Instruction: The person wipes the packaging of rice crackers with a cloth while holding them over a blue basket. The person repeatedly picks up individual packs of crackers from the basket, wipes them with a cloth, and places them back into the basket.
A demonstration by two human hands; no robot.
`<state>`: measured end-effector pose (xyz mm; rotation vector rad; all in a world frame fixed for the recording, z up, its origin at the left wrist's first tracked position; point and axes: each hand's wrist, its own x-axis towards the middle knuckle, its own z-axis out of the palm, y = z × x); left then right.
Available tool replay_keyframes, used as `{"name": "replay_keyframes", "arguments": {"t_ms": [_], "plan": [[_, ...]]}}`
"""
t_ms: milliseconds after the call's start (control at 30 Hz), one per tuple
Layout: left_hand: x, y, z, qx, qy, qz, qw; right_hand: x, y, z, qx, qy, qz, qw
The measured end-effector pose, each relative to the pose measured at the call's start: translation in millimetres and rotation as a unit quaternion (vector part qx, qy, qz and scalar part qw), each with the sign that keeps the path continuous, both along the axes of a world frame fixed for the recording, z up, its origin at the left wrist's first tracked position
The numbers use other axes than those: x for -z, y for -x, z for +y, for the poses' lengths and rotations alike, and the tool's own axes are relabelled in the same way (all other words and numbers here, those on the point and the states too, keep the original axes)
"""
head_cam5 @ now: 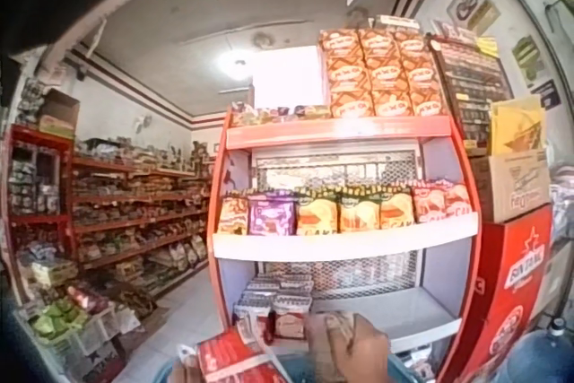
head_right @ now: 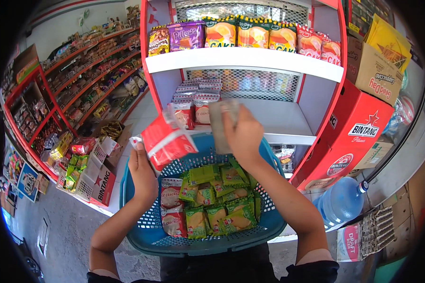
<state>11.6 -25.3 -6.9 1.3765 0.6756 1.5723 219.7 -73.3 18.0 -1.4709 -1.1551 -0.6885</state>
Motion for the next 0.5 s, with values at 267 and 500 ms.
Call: {"name": "replay_keyframes", "arguments": {"t_ms": [267, 500], "plan": [[38, -4, 18, 0.031, 0.097, 0.054, 0.993, 5, 79, -47, -0.13, -0.091, -0.409, 0.899], [-2, 4, -14, 0.062, 0.189, 0.053, 0.979, 1, 39, -18, 0.02, -0.079, -0.368, 0.926]]}}
